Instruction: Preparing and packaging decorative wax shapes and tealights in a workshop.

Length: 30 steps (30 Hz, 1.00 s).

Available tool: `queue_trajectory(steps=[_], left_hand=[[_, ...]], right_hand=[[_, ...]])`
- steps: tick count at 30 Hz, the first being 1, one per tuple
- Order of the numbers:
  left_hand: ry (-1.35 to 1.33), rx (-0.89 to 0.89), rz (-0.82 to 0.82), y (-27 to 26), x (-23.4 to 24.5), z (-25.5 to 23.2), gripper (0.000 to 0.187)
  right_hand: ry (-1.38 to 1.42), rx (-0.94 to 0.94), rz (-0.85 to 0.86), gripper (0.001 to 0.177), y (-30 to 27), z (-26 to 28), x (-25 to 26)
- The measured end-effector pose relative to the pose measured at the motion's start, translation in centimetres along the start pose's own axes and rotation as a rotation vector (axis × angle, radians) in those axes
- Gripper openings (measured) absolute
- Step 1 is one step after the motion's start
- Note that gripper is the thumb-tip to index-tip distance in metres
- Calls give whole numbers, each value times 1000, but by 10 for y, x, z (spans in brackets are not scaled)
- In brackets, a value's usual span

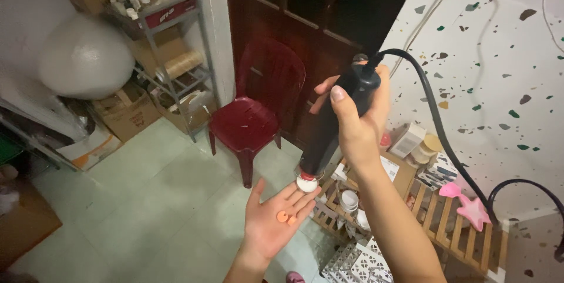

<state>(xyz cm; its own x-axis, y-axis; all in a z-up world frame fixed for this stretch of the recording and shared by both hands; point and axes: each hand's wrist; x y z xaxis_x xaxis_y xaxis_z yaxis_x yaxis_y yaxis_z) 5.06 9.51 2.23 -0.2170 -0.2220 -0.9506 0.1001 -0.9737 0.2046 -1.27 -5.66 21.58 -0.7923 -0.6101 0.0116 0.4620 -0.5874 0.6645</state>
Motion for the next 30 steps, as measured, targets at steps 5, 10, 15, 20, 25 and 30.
queue_trajectory(steps=[5, 10, 15, 20, 25, 30], left_hand=[[-12, -2, 17, 10, -1, 5, 94], [4, -24, -4, 22, -7, 16, 94], [-4, -19, 0, 33, -3, 22, 95], [20, -37, 11, 39, -3, 31, 95], [29, -37, 31, 43, 2, 34, 95], [14, -21, 44, 46, 8, 36, 94]], right_hand=[[-1, 2, 11, 35, 6, -1, 7], [-39, 2, 25, 37, 12, -12, 23], [0, -30, 5, 42, 19, -10, 28], [-20, 14, 30, 41, 21, -18, 35], [-38, -2, 61, 41, 22, -19, 38], [-45, 12, 67, 42, 22, -18, 37]])
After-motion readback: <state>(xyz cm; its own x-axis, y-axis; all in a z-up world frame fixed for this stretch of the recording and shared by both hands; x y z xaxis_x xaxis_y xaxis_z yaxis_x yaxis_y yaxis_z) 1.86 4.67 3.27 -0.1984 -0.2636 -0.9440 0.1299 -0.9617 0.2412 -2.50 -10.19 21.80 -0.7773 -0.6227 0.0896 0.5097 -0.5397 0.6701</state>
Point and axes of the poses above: each hand's wrist, its own y-axis towards the middle knuckle, its own x-axis out of the back of the hand, z = x × y, and after that the axes turned 10 degrees about -y, right-handed
